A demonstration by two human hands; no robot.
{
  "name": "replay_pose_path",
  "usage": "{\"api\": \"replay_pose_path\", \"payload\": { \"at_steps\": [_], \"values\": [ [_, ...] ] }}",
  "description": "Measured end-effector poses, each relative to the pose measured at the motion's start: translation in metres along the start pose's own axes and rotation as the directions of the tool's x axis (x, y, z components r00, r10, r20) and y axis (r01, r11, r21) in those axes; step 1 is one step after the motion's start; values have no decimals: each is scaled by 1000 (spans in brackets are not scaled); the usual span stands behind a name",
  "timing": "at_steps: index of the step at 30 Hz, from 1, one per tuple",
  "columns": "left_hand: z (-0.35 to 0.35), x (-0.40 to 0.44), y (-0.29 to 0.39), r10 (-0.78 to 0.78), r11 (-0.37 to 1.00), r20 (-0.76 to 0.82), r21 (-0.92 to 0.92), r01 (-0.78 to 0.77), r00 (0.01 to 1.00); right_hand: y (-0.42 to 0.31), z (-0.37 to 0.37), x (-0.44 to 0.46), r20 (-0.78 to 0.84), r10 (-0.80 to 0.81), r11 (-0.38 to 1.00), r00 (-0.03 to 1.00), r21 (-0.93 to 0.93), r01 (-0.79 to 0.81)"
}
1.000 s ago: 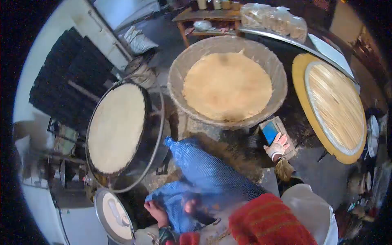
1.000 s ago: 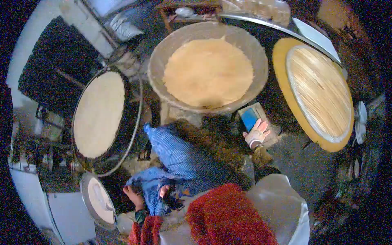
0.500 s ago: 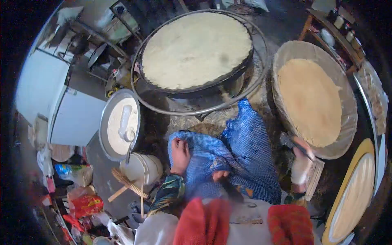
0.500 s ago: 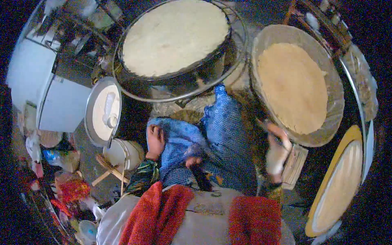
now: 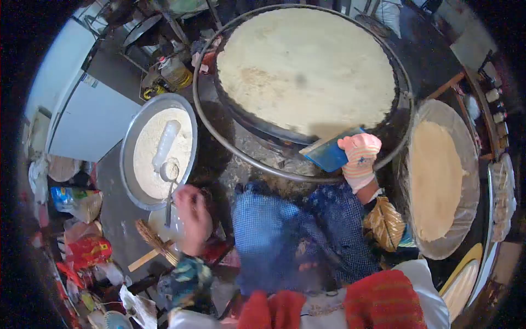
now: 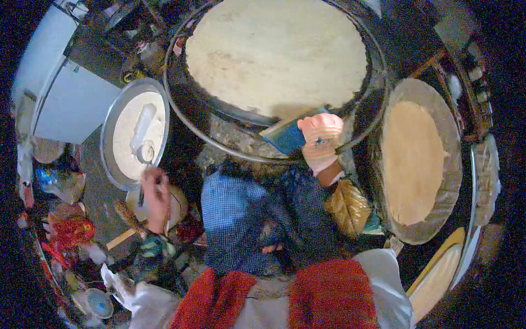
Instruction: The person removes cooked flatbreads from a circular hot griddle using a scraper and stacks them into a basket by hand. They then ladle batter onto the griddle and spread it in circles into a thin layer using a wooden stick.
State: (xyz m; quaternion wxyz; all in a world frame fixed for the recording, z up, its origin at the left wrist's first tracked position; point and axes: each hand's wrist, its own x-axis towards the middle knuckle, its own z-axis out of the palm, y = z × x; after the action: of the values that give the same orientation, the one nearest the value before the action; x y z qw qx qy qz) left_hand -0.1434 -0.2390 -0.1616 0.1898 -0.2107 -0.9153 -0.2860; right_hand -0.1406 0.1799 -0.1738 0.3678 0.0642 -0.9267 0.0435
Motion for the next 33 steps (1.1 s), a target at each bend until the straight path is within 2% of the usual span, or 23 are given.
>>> {"api": "replay_pose_path", "payload": {
  "at_steps": [2,6,7,9,10,12,13,15,16,17,19,20,21,22,23,24,25,26,27,28,29,31,33],
  "values": [
    [-9,44,-38,-18,995,-116,98,29,993,2,-1,4,57,4,1000,998,12,-5],
    [-9,140,-110,61,942,7,329,-59,998,-4,0,15,172,52,999,984,-12,-51],
    [-4,162,-122,48,927,51,369,-64,998,-5,1,18,176,46,999,983,-13,-45],
    [13,202,-154,153,850,114,492,-189,982,-4,1,23,96,-31,999,995,-12,33],
    [21,217,-158,151,854,112,485,-186,982,-3,1,24,100,-43,999,994,-21,46],
    [37,241,-162,186,734,249,608,-303,950,0,5,23,114,-46,998,992,-36,50],
    [46,249,-165,187,739,246,602,-302,951,1,5,23,124,-41,998,991,-44,47],
    [66,258,-167,397,548,348,652,-523,849,-2,1,24,178,-19,994,984,-106,38],
    [72,258,-158,436,523,416,605,-601,798,-4,-6,24,175,-21,997,984,-74,35],
    [80,254,-152,438,528,412,601,-600,799,-6,-8,25,170,-27,999,985,-37,34],
    [100,243,-142,361,551,635,445,-706,683,-5,-2,27,103,-36,999,994,-7,37],
    [125,229,-147,527,588,441,428,-686,727,-5,0,30,29,-62,998,998,1,62],
    [146,210,-154,218,440,715,536,-721,665,-4,4,29,-53,-87,996,995,8,88],
    [120,190,-93,114,531,678,576,-621,727,-3,6,28,-26,-58,998,998,-34,57],
    [134,162,-104,250,584,531,584,-564,810,-4,6,26,-30,-61,998,998,-30,60],
    [143,141,-95,146,646,608,539,-541,780,-5,8,26,-5,-34,997,999,-64,34],
    [135,127,-55,76,689,640,520,-505,764,-5,10,27,19,-9,995,1000,-98,10],
    [131,102,-15,69,708,542,565,-424,838,-2,12,26,23,-20,996,1000,-86,21],
    [126,86,28,85,781,547,482,-396,833,-3,13,25,11,-25,996,1000,-84,26],
    [154,55,54,23,832,491,473,-289,871,-5,12,23,102,39,993,994,-118,-27],
    [161,39,105,-37,829,498,500,-252,867,-7,14,23,184,100,985,978,-156,-72],
    [203,-11,168,214,974,133,53,-222,968,-11,18,26,121,92,985,988,-155,-73],
    [203,-55,218,466,881,256,-218,-419,847,-10,19,27,96,49,985,994,-169,-32]
  ]
}}
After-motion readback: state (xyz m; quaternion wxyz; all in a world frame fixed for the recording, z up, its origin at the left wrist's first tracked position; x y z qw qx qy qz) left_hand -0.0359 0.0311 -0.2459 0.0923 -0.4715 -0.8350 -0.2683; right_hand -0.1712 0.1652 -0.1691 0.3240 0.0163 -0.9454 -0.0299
